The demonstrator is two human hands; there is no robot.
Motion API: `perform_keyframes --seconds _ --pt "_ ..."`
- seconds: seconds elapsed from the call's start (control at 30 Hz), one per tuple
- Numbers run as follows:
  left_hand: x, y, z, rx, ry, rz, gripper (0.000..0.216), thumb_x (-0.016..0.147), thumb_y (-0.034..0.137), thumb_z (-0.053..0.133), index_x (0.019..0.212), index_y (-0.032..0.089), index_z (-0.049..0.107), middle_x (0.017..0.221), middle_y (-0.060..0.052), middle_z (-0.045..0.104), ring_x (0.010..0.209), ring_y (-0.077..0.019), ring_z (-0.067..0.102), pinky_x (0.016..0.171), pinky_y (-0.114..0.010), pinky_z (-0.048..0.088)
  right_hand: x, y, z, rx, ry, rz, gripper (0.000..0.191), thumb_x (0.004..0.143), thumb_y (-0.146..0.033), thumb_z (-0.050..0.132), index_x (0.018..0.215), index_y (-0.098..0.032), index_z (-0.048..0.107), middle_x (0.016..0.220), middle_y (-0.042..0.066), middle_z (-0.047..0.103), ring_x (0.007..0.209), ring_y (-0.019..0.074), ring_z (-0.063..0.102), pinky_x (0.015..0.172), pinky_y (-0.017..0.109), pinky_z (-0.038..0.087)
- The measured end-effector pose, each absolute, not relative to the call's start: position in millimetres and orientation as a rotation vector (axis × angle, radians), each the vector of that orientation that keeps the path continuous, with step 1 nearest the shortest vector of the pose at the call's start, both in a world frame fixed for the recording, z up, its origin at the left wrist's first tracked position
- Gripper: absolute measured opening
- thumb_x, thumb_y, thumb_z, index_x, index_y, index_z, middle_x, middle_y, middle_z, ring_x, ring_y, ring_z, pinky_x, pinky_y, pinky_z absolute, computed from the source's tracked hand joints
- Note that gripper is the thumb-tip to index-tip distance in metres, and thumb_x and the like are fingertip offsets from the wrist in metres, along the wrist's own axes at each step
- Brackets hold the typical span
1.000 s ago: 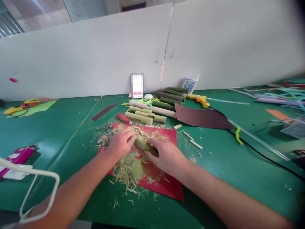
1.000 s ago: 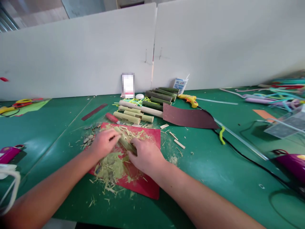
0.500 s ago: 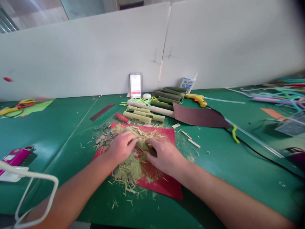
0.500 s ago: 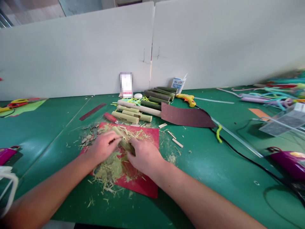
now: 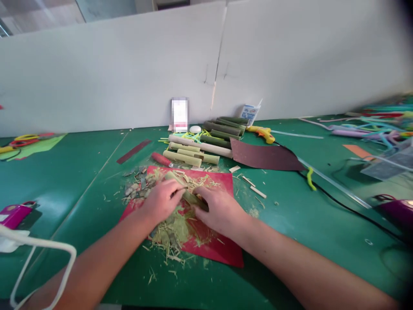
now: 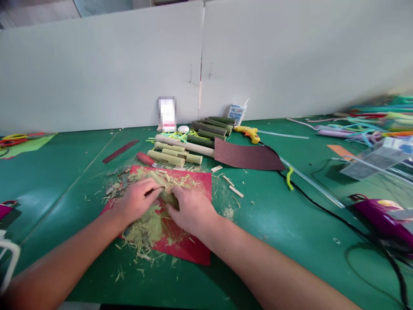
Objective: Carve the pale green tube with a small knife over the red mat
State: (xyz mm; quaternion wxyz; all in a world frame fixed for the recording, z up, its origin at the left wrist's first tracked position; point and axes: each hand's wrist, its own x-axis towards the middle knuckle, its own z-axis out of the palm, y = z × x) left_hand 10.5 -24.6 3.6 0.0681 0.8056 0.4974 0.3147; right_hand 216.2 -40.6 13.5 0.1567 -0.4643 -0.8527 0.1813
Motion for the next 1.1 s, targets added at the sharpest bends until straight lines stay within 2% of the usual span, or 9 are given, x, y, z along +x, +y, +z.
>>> perform_keyframes --seconds 0.13,0.23,0.37,0.47,0.6,0.73,0.83,0.97,1.1 --pt "8.0 -22.3 1.9 2.428 1.641 1.01 0.019 0.085 0.023 0.05 0.07 0.016 0.06 0.069 -0.003 0.059 0.067 -0.0149 0.053 0.064 -0.027 0.041 216.2 -40.8 14.0 -1.322 -2.429 0.517 0.017 0.077 -0.029 0.052 0.093 -0.022 0.055 0.077 0.001 0.062 0.065 0.0133 0.053 0.054 0.024 0.03" --pt "6.0 -21.2 1.7 2.437 1.559 0.933 0.018 0.086 0.023 0.049 0.075 0.016 0.061 0.073 -0.003 0.06 0.069 -0.0143 0.054 0.066 -0.026 0.042 216.5 -40.8 14.3 -1.316 -2.444 0.529 0.016 0.076 -0.028 0.053 0.091 -0.021 0.056 0.076 0.001 0.062 0.065 0.0134 0.053 0.054 0.024 0.03" --pt "5.3 -22.1 3.7 2.428 1.651 0.989 0.019 0.085 0.022 0.05 0.071 0.016 0.06 0.07 -0.003 0.059 0.068 -0.0153 0.054 0.066 -0.028 0.042 216.9 -40.8 14.5 -1.326 -2.428 0.545 0.021 0.077 -0.029 0.052 0.096 -0.022 0.055 0.079 0.001 0.062 0.067 0.0137 0.054 0.055 0.023 0.03" --pt "7.7 -25.0 4.0 2.446 1.483 0.896 0.017 0.087 0.021 0.047 0.08 0.016 0.062 0.077 -0.004 0.061 0.073 -0.0151 0.056 0.069 -0.027 0.043 217.0 -40.9 15.5 -1.334 -2.446 0.541 0.017 0.075 -0.027 0.053 0.091 -0.022 0.056 0.077 0.001 0.062 0.066 0.0132 0.053 0.054 0.023 0.03" --pt "11.1 -26.9 3.5 2.433 1.609 0.989 0.016 0.086 0.022 0.05 0.077 0.016 0.063 0.075 -0.004 0.062 0.071 -0.0159 0.056 0.067 -0.028 0.043 217.1 -41.3 17.0 -1.363 -2.437 0.542 0.019 0.078 -0.031 0.051 0.095 -0.023 0.055 0.077 0.001 0.062 0.065 0.0134 0.053 0.054 0.024 0.03" --pt "12.3 -28.6 4.0 2.469 1.447 0.887 0.018 0.088 0.022 0.047 0.084 0.016 0.063 0.077 -0.004 0.062 0.072 -0.0149 0.055 0.067 -0.027 0.043 216.5 -41.9 17.2 -1.329 -2.46 0.534 0.019 0.077 -0.03 0.052 0.094 -0.021 0.056 0.08 0.002 0.063 0.068 0.0146 0.055 0.056 0.024 0.032" --pt "8.6 -27.3 4.2 2.422 1.611 0.945 0.019 0.087 0.024 0.048 0.077 0.016 0.062 0.074 -0.004 0.061 0.069 -0.0153 0.054 0.066 -0.028 0.042 215.8 -42.2 17.3 -1.332 -2.447 0.504 0.023 0.077 -0.032 0.052 0.098 -0.022 0.055 0.082 0.002 0.063 0.071 0.0154 0.056 0.057 0.024 0.032" --pt "4.8 -25.6 4.1 2.403 1.524 0.892 0.019 0.087 0.024 0.047 0.082 0.016 0.063 0.077 -0.004 0.061 0.072 -0.015 0.056 0.068 -0.027 0.043 215.8 -42.0 17.2 -1.345 -2.467 0.504 0.017 0.076 -0.029 0.051 0.09 -0.021 0.055 0.077 0.001 0.062 0.066 0.0143 0.054 0.054 0.024 0.031" --pt "5.2 -24.9 3.3 2.406 1.615 0.981 0.02 0.087 0.025 0.048 0.078 0.016 0.063 0.074 -0.004 0.061 0.071 -0.0157 0.055 0.068 -0.027 0.043 216.5 -41.8 15.9 -1.33 -2.453 0.481 0.019 0.076 -0.03 0.051 0.092 -0.021 0.055 0.079 0.001 0.062 0.068 0.0147 0.054 0.055 0.024 0.031"
